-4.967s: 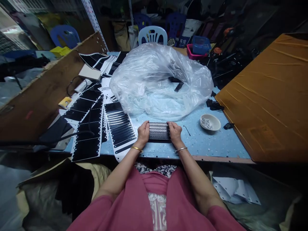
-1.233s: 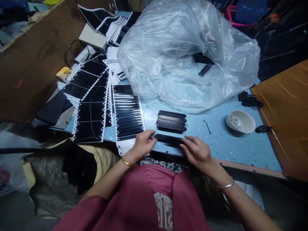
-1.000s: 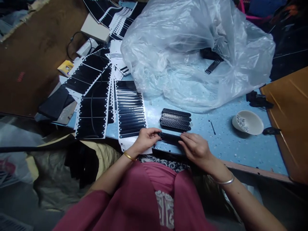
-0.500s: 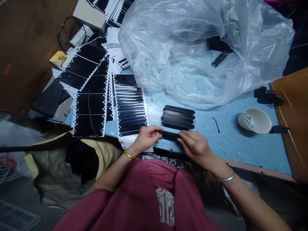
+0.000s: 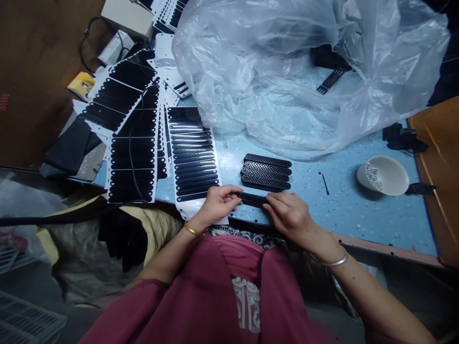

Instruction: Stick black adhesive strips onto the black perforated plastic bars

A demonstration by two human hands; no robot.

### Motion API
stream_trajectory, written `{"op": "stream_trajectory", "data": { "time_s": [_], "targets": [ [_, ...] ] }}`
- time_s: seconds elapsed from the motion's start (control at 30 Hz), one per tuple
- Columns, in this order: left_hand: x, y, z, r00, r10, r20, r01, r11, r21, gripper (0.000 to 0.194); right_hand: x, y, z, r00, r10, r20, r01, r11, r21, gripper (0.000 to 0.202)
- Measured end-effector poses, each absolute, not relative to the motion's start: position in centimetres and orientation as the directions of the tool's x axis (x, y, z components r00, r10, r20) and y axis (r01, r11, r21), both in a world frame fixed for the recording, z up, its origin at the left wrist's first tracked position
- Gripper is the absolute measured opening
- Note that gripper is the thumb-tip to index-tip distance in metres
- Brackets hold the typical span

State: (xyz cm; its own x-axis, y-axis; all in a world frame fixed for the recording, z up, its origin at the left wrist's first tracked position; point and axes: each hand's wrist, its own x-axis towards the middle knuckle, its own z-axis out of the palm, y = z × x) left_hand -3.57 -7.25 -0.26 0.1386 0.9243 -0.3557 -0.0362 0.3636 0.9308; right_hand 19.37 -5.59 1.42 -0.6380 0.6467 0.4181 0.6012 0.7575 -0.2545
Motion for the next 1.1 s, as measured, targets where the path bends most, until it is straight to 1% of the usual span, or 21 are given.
{"op": "stream_trajectory", "data": {
  "time_s": [0.2, 0.4, 0.57, 0.7, 0.83, 0.97, 1.1],
  "targets": [
    [-3.5, -7.3, -0.5, 0.136, 0.928, -0.347, -0.039, 0.355, 0.934, 0.032, 19.4, -5.6, 1.2, -0.641, 0.676, 0.364, 0.615, 0.736, -0.283, 0.018],
    [-3.4, -7.3, -0.7, 0.128, 0.931, -0.343, -0.031, 0.349, 0.936, 0.032, 19.4, -5.5, 1.3, -0.666, 0.663, 0.341, 0.626, 0.746, -0.229, 0.019],
    [-3.3, -7.4, -0.8, 0.123, 0.935, -0.333, -0.022, 0.338, 0.941, 0.031, 19.3, -5.5, 1.3, -0.678, 0.638, 0.365, 0.616, 0.764, -0.192, 0.017],
    [-3.3, -7.2, -0.4, 0.12, 0.937, -0.327, -0.034, 0.333, 0.942, 0.03, 19.3, -5.6, 1.3, -0.679, 0.642, 0.355, 0.619, 0.762, -0.193, 0.017],
    [-2.9, -6.9, 0.0, 0.074, 0.939, -0.335, -0.048, 0.339, 0.94, 0.029, 19.3, -5.5, 1.5, -0.691, 0.628, 0.357, 0.601, 0.774, -0.199, 0.016],
    [-2.4, -6.8, 0.0, 0.015, 0.933, -0.359, -0.043, 0.36, 0.932, 0.027, 19.3, -5.4, 1.5, -0.669, 0.665, 0.333, 0.623, 0.746, -0.237, 0.017],
    [-2.3, -6.9, -0.4, -0.011, 0.935, -0.354, -0.045, 0.353, 0.934, 0.027, 19.6, -5.4, 1.2, -0.613, 0.701, 0.364, 0.601, 0.713, -0.362, 0.017]
  ]
}}
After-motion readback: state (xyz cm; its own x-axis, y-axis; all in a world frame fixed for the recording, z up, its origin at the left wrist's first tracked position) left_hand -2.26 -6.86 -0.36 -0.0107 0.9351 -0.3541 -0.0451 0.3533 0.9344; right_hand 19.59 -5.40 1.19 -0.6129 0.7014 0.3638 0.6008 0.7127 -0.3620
